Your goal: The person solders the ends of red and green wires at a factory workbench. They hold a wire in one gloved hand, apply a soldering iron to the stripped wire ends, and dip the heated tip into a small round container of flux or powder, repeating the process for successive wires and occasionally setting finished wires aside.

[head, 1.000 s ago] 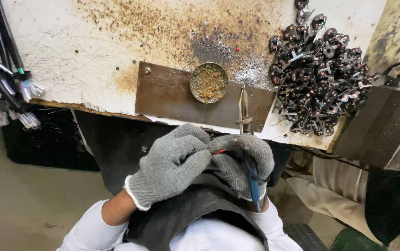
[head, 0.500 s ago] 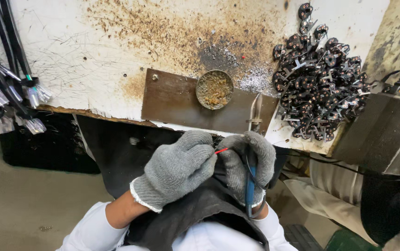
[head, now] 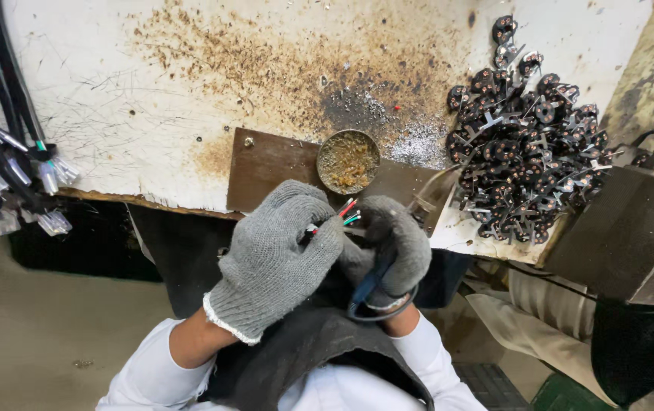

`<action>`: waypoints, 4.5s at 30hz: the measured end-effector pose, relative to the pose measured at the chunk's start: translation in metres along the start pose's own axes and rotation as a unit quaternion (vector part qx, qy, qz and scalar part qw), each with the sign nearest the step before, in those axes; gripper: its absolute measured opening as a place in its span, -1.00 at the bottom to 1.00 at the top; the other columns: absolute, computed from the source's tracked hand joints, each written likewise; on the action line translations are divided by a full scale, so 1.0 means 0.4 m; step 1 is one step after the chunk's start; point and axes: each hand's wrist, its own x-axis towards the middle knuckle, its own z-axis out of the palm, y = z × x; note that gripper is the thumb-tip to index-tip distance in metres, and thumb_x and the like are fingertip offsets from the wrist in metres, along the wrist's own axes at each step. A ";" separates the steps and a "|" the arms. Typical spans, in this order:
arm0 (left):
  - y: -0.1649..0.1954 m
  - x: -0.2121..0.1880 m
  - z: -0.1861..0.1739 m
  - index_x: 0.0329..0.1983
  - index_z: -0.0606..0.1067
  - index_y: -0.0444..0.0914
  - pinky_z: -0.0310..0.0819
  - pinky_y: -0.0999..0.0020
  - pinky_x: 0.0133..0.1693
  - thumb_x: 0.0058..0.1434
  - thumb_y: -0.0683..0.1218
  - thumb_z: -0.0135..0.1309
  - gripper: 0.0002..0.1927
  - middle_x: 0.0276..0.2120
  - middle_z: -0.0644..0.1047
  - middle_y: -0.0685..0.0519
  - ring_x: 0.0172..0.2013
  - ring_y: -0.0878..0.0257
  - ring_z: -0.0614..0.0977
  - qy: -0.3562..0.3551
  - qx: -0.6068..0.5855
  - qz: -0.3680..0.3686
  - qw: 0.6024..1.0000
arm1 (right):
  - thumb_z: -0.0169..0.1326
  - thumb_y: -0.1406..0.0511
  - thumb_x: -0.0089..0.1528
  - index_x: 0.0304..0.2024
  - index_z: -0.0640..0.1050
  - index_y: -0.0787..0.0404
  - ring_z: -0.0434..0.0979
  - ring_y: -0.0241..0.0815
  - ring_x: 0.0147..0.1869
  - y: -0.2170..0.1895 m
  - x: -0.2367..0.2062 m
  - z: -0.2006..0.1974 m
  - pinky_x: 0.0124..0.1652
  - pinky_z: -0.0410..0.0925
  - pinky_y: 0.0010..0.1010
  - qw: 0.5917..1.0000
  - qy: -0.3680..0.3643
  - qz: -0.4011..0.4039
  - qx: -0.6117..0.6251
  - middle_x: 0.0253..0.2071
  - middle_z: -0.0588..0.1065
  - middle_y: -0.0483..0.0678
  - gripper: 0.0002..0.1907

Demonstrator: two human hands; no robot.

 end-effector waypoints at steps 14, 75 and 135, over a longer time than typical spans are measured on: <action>0.001 0.045 0.009 -0.37 0.50 -0.27 0.47 0.17 -0.38 0.20 -0.14 0.25 -0.85 -0.39 0.49 -0.04 -0.41 0.04 0.59 0.016 0.099 -0.007 0.995 | 0.32 0.40 0.24 -0.03 0.46 0.31 0.67 0.00 -0.12 0.033 -0.020 0.018 -0.06 0.54 -0.26 0.992 0.025 -0.109 0.059 -0.10 0.58 0.15 -0.66; -0.036 -0.007 -0.012 -0.33 0.50 -0.27 0.52 0.19 -0.36 0.16 -0.16 0.20 -0.89 -0.31 0.54 -0.05 -0.37 0.01 0.63 -0.024 0.098 0.088 0.991 | 0.28 0.43 0.25 -0.09 0.51 0.24 0.68 0.04 -0.04 -0.065 0.004 0.000 0.05 0.45 -0.22 0.989 -0.002 -0.131 -0.071 -0.12 0.64 0.03 -0.77; -0.027 -0.009 0.009 -0.35 0.46 -0.21 0.46 0.22 -0.47 0.13 -0.07 0.25 -0.81 -0.40 0.48 0.01 -0.48 0.05 0.59 -0.033 0.137 0.084 0.987 | 0.13 -0.04 0.28 -0.22 0.64 0.15 0.64 -0.06 -0.16 0.069 -0.070 -0.145 -0.06 0.47 -0.27 0.992 -0.082 -0.035 0.087 -0.25 0.60 -0.07 -0.59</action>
